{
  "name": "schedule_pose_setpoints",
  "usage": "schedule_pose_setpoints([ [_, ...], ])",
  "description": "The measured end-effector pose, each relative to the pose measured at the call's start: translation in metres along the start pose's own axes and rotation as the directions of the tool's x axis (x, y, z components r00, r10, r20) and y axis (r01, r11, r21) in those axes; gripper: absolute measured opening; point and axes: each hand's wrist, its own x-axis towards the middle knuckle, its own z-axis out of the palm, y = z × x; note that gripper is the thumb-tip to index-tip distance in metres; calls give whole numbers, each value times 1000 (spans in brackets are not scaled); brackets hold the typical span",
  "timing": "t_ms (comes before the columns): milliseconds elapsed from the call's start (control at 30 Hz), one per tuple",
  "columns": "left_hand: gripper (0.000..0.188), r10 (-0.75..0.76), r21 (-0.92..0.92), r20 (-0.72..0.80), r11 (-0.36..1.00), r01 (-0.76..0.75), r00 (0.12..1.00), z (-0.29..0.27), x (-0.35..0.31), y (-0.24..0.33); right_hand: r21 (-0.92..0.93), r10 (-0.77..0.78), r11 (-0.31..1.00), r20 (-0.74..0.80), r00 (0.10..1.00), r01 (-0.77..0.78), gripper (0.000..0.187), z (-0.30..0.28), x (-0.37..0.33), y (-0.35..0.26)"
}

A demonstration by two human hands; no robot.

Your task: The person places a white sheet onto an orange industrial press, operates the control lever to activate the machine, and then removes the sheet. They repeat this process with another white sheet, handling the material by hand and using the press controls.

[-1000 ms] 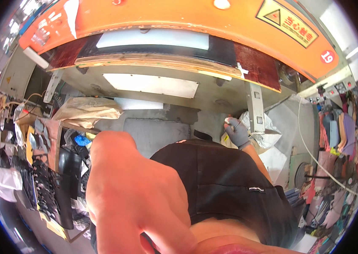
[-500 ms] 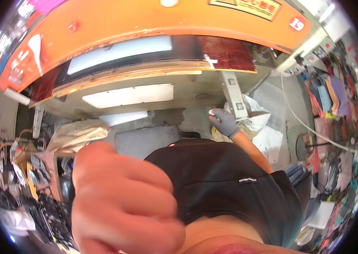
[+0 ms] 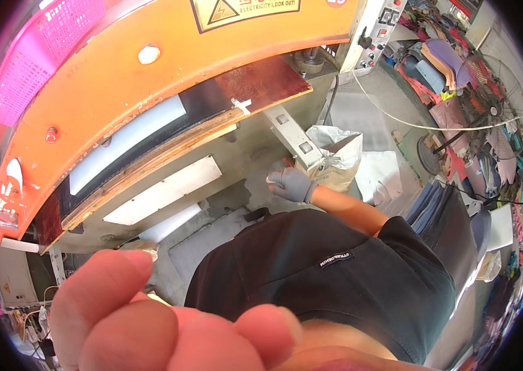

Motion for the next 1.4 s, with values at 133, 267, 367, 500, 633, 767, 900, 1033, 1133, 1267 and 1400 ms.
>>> schedule_pose_setpoints([
  [133,26,9,56,-4,998,-9,1000,-3,3,3,-13,78,997,45,996,-77,16,-4,-6,-4],
  [267,32,199,190,63,960,-207,978,-5,0,-9,-12,133,991,37,990,-133,18,-7,-8,-10],
  [367,30,177,184,-58,969,-164,982,3,-9,-7,-8,128,992,38,991,-128,19,-7,-9,-13],
  [500,32,-117,46,-209,991,129,971,27,-22,-12,2,150,989,37,988,-151,20,-7,-13,-9],
  [633,32,-156,-163,-195,979,125,968,62,-37,-36,-8,129,991,-78,989,-130,20,-10,-24,0],
  [767,32,-234,-246,-137,949,196,963,106,-46,-47,72,196,980,-174,965,-186,19,-28,-39,17],
  [900,30,-286,-285,-119,927,243,951,166,-42,-53,70,249,968,-342,906,-239,20,-68,-56,55],
  [1033,33,-389,-186,70,900,395,919,242,-44,-59,205,340,937,-352,872,-282,24,-124,-68,129],
  [1133,36,-611,-90,252,757,647,751,313,-50,-56,340,415,896,-415,809,-286,25,-160,-77,196],
  [1267,41,-768,61,511,479,875,385,396,-60,-31,379,495,861,-473,729,-339,19,-209,-97,282],
  [1400,42,-671,30,590,574,818,448,438,-57,-11,556,589,770,-431,684,-312,21,-253,-103,341],
])
